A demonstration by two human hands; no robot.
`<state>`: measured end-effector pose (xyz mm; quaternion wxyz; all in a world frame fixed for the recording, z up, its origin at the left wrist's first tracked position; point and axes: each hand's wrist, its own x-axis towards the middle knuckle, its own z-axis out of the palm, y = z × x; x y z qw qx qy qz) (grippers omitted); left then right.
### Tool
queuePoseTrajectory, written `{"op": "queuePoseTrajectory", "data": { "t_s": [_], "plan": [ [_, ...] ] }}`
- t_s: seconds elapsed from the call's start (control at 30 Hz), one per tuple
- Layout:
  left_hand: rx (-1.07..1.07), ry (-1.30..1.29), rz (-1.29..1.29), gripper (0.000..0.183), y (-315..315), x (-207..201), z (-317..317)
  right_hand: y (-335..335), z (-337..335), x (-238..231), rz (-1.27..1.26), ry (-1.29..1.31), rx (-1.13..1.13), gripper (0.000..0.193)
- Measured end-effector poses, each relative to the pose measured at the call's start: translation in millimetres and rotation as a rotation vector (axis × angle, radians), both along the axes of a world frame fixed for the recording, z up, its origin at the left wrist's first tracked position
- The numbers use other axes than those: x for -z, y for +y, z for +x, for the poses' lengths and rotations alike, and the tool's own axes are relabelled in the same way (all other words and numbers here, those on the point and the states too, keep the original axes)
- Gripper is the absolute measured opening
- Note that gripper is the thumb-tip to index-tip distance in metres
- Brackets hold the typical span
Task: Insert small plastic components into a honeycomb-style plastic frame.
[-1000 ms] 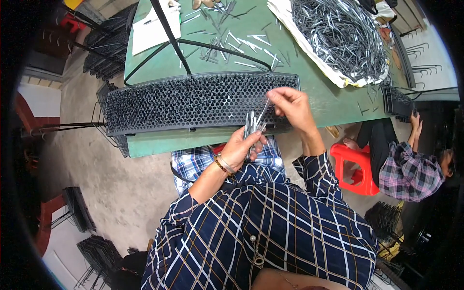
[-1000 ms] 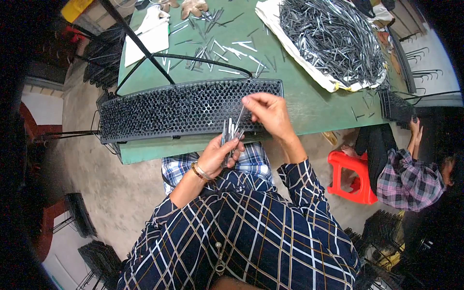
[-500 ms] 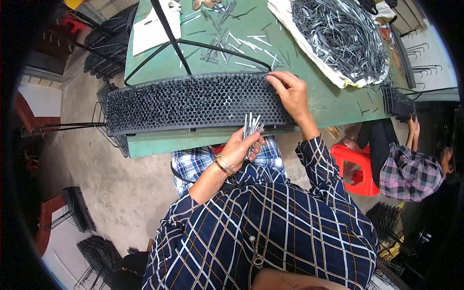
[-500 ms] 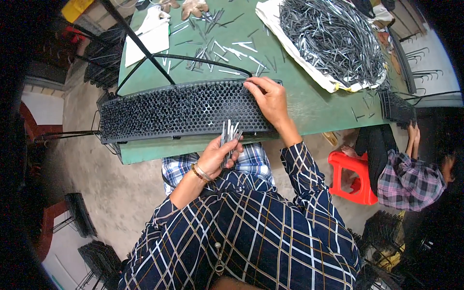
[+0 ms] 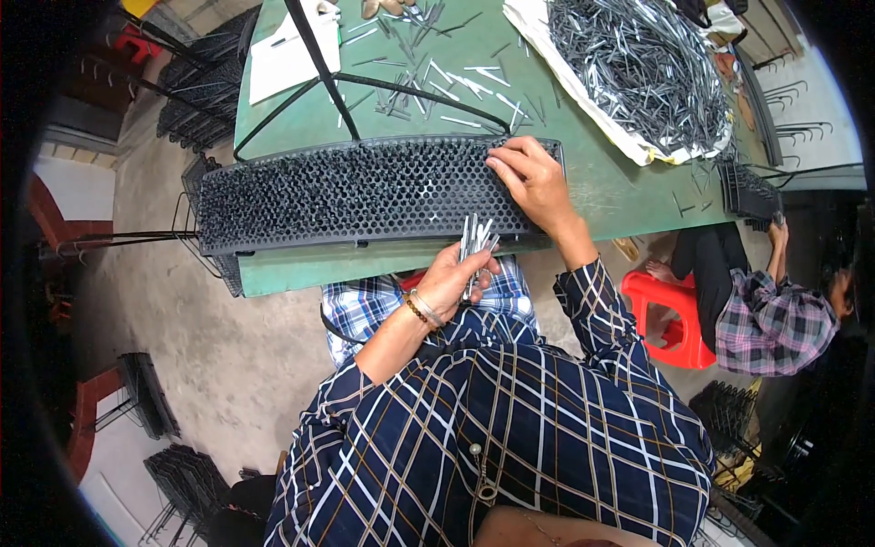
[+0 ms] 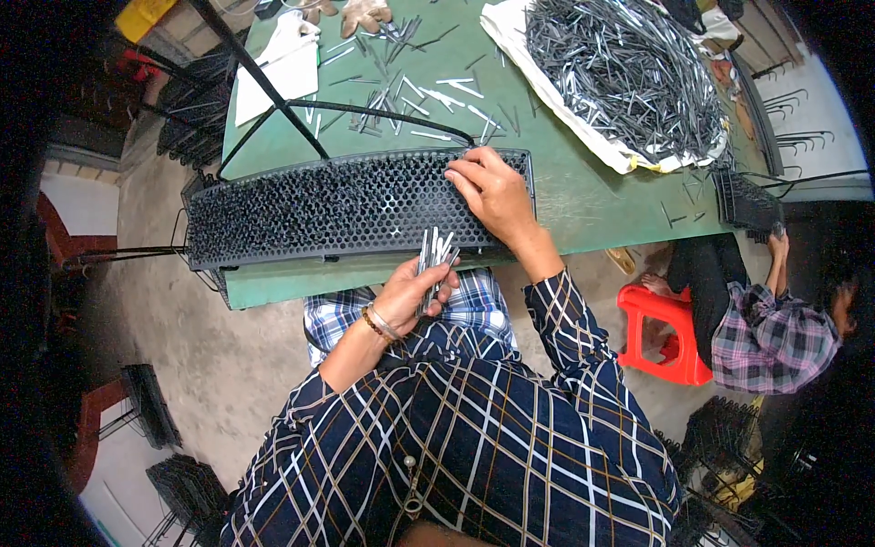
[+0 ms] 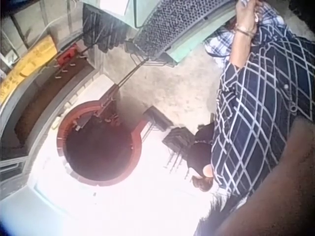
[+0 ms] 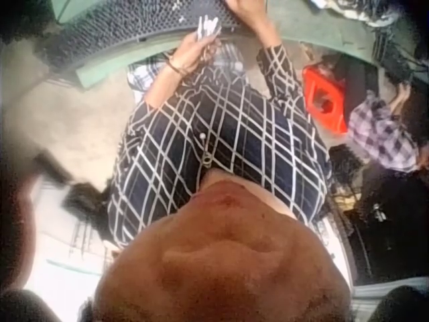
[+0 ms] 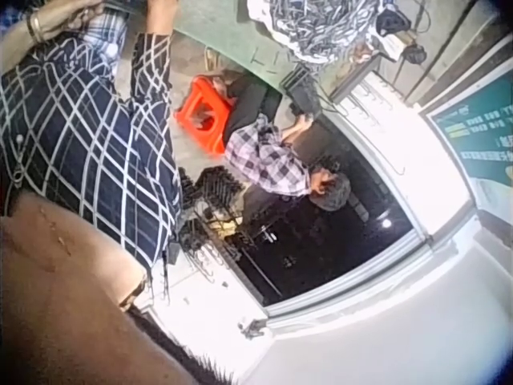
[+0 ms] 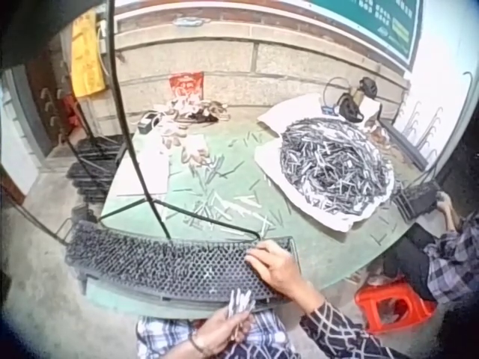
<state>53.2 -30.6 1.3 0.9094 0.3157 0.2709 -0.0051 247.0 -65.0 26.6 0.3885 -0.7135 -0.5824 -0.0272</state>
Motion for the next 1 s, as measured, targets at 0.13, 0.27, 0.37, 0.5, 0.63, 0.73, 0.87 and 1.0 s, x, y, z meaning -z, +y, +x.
{"op": "queuePoseTrajectory", "data": {
  "t_s": [0.13,0.27,0.37,0.5,0.63,0.73,0.87,1.0],
  "plan": [
    [0.002,0.000,-0.001,0.021,-1,0,0,-1,-3,-3,0.017,0.013,0.043,0.016],
    [-0.064,-0.057,0.002,0.023,-2,1,-1,-12,-6,-14,0.002,0.160,0.078,0.015],
    [-0.108,-0.131,-0.038,0.023,2,-4,1,-26,-12,-14,-0.217,0.593,-0.028,0.021],
    [-0.069,-0.159,0.014,0.023,2,-12,5,-32,-31,-20,-0.308,1.006,-0.096,0.019],
    [-0.019,-0.159,0.073,0.024,-1,-11,5,-36,-30,-24,-0.368,1.115,-0.066,0.017],
    [-0.027,-0.147,0.061,0.024,0,-7,5,-39,-27,-15,-0.335,1.019,-0.018,0.016],
    [-0.051,-0.138,0.029,0.024,1,-8,4,-37,-14,-26,-0.113,0.989,0.068,0.015],
    [-0.015,-0.082,-0.018,0.026,-5,0,8,-29,4,-30,0.080,0.577,0.247,0.014]
  ]
}}
